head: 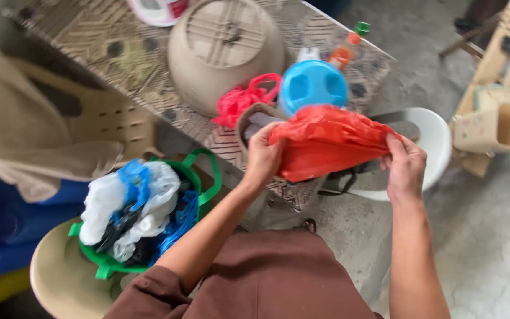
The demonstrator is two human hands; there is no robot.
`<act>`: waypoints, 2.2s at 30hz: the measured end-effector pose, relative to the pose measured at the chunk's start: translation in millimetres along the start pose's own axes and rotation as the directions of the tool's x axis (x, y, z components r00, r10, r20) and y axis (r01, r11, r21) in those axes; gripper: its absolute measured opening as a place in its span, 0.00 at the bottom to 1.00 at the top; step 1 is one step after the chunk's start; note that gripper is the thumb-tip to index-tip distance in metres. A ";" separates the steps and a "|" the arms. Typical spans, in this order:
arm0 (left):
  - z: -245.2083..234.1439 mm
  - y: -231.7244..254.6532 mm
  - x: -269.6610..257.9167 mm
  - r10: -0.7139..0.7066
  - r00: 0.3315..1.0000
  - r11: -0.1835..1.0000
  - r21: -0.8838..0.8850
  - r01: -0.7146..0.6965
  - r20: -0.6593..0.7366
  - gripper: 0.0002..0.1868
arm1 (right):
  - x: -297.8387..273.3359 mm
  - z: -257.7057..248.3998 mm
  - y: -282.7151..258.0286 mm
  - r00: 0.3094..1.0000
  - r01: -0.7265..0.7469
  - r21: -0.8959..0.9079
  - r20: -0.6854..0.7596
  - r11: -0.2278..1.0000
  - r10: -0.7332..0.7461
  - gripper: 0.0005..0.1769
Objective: Lining a small plastic trash bin with a plastic bag and then carrying it to a bedroom.
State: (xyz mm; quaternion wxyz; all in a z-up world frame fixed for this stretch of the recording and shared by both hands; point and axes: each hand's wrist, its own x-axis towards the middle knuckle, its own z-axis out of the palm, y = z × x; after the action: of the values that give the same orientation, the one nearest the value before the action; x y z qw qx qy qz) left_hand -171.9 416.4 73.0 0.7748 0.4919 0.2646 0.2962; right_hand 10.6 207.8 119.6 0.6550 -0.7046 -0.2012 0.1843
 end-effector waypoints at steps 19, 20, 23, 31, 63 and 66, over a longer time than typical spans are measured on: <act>379.1 -147.1 -130.7 0.203 0.169 0.422 0.069 -0.904 0.964 0.20 | -126.7 -342.9 48.9 0.995 -0.046 -0.255 -0.096 0.966 0.022 0.35; 387.4 -160.0 -129.3 0.106 0.375 0.726 0.186 -0.663 0.921 0.24 | -127.0 -367.8 64.9 0.980 -0.103 0.066 -0.166 0.992 0.113 0.26; 411.9 -237.0 -100.4 -0.242 0.533 0.851 0.442 -0.285 0.811 0.38 | -127.7 -425.1 88.9 0.938 -0.140 0.538 -0.196 0.831 0.285 0.15; 478.5 -384.8 31.7 -0.576 0.498 0.679 0.719 -0.150 0.648 0.27 | -58.1 -562.1 116.7 0.965 -0.141 0.765 -0.036 0.628 0.260 0.06; 744.1 -436.1 316.0 -0.605 0.767 0.596 0.760 0.257 0.215 0.21 | 360.7 -820.2 148.5 0.907 -0.393 -0.641 -0.152 0.660 0.392 0.22; 806.8 -409.9 309.4 -0.610 0.769 0.657 0.663 0.359 0.188 0.18 | 377.2 -821.3 62.9 0.982 -0.187 -0.891 -0.168 0.414 0.083 0.32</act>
State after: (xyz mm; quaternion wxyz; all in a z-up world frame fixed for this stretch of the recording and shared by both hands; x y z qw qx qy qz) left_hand 687.2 10.7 -37.0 0.6686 0.6656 0.3049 -0.1305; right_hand 764.1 -295.3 119.1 0.1678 -0.9672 -0.1791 0.0655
